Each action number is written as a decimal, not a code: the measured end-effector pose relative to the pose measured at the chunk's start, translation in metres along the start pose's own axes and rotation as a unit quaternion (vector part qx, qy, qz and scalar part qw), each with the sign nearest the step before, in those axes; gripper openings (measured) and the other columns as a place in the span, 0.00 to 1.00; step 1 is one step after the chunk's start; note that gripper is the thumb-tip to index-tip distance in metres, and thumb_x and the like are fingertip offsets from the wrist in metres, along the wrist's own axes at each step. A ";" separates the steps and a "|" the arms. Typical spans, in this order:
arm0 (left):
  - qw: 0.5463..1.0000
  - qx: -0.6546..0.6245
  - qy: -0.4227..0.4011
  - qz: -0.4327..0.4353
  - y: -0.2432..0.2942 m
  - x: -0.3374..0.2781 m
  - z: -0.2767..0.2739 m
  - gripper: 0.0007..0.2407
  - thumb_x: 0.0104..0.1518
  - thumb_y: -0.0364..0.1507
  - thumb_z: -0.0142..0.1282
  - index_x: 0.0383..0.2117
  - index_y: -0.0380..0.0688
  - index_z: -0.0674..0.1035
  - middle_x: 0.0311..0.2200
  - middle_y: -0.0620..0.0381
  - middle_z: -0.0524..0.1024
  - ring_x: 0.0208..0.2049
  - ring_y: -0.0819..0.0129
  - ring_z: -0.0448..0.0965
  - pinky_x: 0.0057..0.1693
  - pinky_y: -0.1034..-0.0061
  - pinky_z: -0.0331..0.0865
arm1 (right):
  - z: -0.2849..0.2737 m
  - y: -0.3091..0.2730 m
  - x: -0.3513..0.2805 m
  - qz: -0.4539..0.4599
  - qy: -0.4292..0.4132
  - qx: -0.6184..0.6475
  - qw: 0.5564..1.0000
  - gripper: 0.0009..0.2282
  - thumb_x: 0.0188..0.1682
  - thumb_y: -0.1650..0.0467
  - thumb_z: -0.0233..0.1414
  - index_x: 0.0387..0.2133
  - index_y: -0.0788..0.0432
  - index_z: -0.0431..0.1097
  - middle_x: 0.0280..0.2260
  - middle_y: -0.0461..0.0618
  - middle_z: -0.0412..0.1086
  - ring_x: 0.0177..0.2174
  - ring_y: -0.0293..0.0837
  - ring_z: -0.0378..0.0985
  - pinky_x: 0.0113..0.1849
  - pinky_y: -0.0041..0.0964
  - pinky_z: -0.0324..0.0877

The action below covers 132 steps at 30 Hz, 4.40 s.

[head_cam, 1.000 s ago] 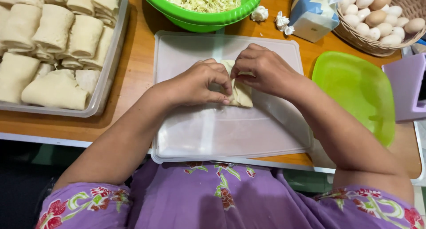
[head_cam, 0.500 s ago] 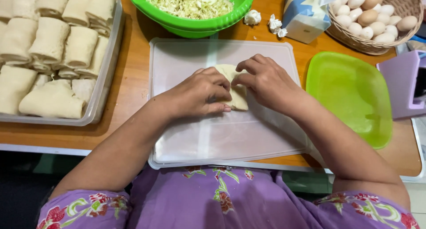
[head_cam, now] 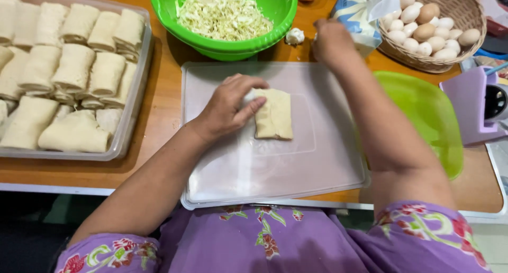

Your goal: Rolling and folding pastry sheets with cabbage filling on a work surface.

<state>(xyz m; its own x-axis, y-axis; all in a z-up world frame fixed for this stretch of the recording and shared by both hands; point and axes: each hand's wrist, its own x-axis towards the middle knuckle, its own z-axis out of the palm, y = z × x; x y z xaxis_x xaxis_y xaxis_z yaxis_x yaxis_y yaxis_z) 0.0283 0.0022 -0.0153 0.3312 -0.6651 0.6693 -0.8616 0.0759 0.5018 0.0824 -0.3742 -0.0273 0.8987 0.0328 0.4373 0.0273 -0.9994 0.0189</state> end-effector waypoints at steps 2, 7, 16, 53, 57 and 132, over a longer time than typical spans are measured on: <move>0.999 0.011 0.042 -0.014 0.000 0.002 -0.004 0.10 0.64 0.30 0.59 0.48 0.41 0.77 0.44 0.49 0.80 0.46 0.53 0.79 0.55 0.64 0.70 | 0.033 0.011 0.010 0.007 0.008 -0.041 0.999 0.14 0.42 0.74 0.58 0.42 0.66 0.76 0.39 0.69 0.74 0.39 0.66 0.77 0.39 0.55 0.73; 0.989 -0.070 0.116 -0.066 -0.004 0.001 -0.007 0.12 0.66 0.25 0.56 0.55 0.38 0.74 0.49 0.49 0.79 0.52 0.59 0.80 0.60 0.68 0.72 | 0.075 0.033 0.023 0.071 -0.081 -0.122 0.987 0.06 0.45 0.77 0.55 0.33 0.65 0.79 0.36 0.68 0.76 0.37 0.66 0.80 0.39 0.56 0.75; 0.971 -0.156 0.128 -0.129 -0.012 0.006 0.000 0.15 0.68 0.22 0.52 0.61 0.40 0.72 0.52 0.50 0.79 0.55 0.66 0.79 0.62 0.74 0.73 | -0.082 0.000 -0.017 0.111 0.111 0.259 0.953 0.07 0.45 0.72 0.65 0.32 0.66 0.78 0.27 0.58 0.76 0.26 0.49 0.79 0.30 0.42 0.73; 0.816 -0.452 0.217 -0.287 -0.133 0.182 0.138 0.10 0.60 0.31 0.65 0.26 0.37 0.80 0.21 0.57 0.76 0.19 0.75 0.71 0.27 0.81 0.65 | -0.082 -0.043 -0.027 0.066 0.137 0.522 0.839 0.11 0.52 0.72 0.61 0.46 0.63 0.73 0.31 0.42 0.74 0.28 0.32 0.73 0.30 0.28 0.70; 0.750 -0.551 0.205 -0.303 -0.133 0.192 0.147 0.04 0.56 0.24 0.62 0.34 0.35 0.81 0.29 0.53 0.81 0.28 0.70 0.80 0.37 0.78 0.75 | -0.069 -0.032 -0.025 0.120 0.099 0.542 0.826 0.15 0.52 0.73 0.59 0.52 0.64 0.73 0.30 0.43 0.75 0.24 0.30 0.72 0.25 0.25 0.69; 0.794 -0.534 0.153 -0.246 -0.068 0.151 0.115 0.07 0.59 0.21 0.59 0.42 0.30 0.79 0.32 0.55 0.80 0.31 0.76 0.79 0.41 0.83 0.76 | -0.105 -0.058 -0.043 0.112 0.112 0.464 0.871 0.05 0.53 0.75 0.60 0.39 0.68 0.76 0.31 0.49 0.78 0.28 0.32 0.77 0.31 0.27 0.74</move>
<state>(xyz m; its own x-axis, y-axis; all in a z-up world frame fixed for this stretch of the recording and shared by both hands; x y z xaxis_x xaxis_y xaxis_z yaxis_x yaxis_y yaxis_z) 0.0926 -0.1889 -0.0109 0.7463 -0.6096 0.2673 0.1646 0.5581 0.8133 -0.0035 -0.3172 0.0474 0.8217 -0.2682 0.5029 0.2978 -0.5503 -0.7801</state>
